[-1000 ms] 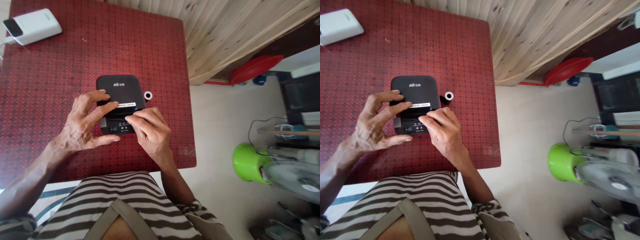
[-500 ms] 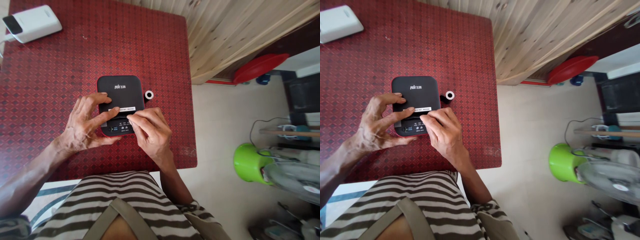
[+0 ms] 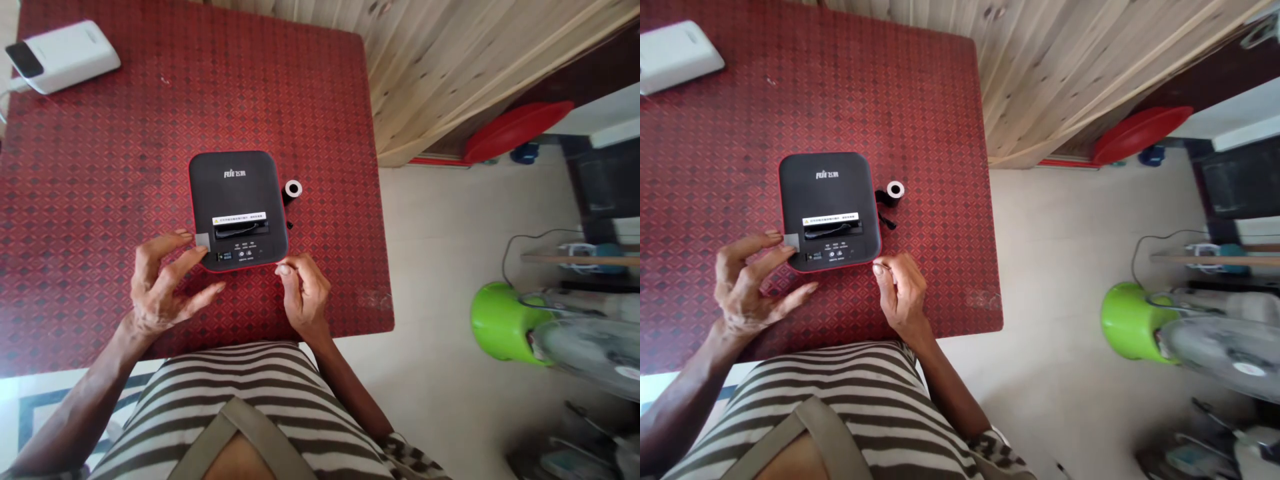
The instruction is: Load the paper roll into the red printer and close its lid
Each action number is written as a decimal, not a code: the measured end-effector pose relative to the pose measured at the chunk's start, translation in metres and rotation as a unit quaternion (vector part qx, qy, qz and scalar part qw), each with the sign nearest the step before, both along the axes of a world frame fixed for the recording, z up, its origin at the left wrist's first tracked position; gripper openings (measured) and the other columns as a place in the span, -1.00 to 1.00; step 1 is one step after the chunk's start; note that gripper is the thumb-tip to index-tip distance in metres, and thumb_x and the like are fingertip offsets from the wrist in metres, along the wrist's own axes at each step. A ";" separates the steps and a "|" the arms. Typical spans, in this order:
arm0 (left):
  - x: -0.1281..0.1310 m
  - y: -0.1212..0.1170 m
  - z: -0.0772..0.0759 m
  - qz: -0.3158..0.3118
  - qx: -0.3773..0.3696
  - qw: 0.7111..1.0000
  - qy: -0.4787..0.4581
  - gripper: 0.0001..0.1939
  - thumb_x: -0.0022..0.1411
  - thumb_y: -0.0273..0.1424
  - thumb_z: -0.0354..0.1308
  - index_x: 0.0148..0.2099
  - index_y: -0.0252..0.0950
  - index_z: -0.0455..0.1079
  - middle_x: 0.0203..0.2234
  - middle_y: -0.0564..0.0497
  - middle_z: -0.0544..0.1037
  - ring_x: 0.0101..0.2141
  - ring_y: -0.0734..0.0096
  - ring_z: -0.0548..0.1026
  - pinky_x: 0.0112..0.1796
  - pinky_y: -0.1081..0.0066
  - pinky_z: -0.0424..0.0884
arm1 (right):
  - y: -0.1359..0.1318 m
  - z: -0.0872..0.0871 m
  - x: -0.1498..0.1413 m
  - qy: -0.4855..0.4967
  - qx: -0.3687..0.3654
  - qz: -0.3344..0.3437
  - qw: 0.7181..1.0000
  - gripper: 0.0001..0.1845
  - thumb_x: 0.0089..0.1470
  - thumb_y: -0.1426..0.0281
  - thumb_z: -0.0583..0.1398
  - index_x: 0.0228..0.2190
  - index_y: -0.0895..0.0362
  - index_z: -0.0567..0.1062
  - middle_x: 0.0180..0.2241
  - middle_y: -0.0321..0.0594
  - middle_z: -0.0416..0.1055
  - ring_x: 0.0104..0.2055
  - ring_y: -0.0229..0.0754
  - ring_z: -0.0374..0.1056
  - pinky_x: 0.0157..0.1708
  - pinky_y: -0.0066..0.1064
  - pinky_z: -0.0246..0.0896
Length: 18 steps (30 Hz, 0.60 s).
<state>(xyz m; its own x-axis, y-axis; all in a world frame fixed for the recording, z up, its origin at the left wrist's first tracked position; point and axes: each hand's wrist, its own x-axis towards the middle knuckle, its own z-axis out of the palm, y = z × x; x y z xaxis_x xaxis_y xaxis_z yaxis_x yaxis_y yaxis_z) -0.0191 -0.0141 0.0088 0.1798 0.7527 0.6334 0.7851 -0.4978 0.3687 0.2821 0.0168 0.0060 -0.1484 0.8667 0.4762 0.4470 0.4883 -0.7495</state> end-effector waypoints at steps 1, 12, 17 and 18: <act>0.001 -0.001 -0.003 -0.003 0.009 1.000 0.000 -0.32 0.63 -0.03 0.62 0.61 0.08 0.53 0.30 -0.13 0.72 0.19 -0.05 0.82 0.10 -0.08 0.95 | -0.001 -0.003 -0.001 -0.004 0.002 0.001 1.000 -0.77 0.73 0.42 0.25 -0.10 -0.01 0.64 -0.27 -0.29 0.71 -0.31 -0.13 0.59 -0.24 -0.29 0.43; 0.002 0.001 -0.017 0.041 -0.001 0.999 0.027 -0.38 0.68 0.04 0.55 0.58 0.06 0.48 0.31 -0.10 0.72 0.17 -0.02 0.85 0.10 -0.09 0.96 | 0.010 -0.008 0.000 -0.036 0.021 0.013 0.999 -0.56 0.81 0.26 0.20 -0.28 -0.06 0.45 -0.39 -0.35 0.49 -0.39 -0.14 0.32 -0.29 -0.26 0.26; 0.001 0.001 -0.017 0.039 -0.019 0.999 0.017 -0.42 0.68 0.00 0.55 0.56 0.11 0.50 0.31 -0.08 0.71 0.18 0.02 0.83 0.10 -0.06 0.94 | 0.009 -0.010 0.000 -0.036 0.018 0.018 0.999 -0.59 0.80 0.31 0.20 -0.26 -0.05 0.47 -0.38 -0.35 0.49 -0.38 -0.14 0.33 -0.26 -0.27 0.29; 0.001 0.001 -0.017 0.041 -0.021 0.999 0.013 -0.42 0.68 0.00 0.55 0.55 0.12 0.50 0.31 -0.07 0.70 0.18 0.03 0.83 0.10 -0.05 0.93 | 0.010 -0.010 0.000 -0.036 0.018 0.020 0.999 -0.60 0.79 0.32 0.21 -0.26 -0.05 0.47 -0.38 -0.35 0.48 -0.38 -0.13 0.33 -0.26 -0.27 0.29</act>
<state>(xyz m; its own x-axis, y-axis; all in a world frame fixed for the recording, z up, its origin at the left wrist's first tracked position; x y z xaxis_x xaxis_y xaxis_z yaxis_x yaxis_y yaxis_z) -0.0182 -0.0128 -0.0084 0.1329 0.7912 0.5969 0.8322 -0.4162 0.3665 0.2826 0.0264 -0.0044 -0.2166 0.8422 0.4938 0.4784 0.5325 -0.6983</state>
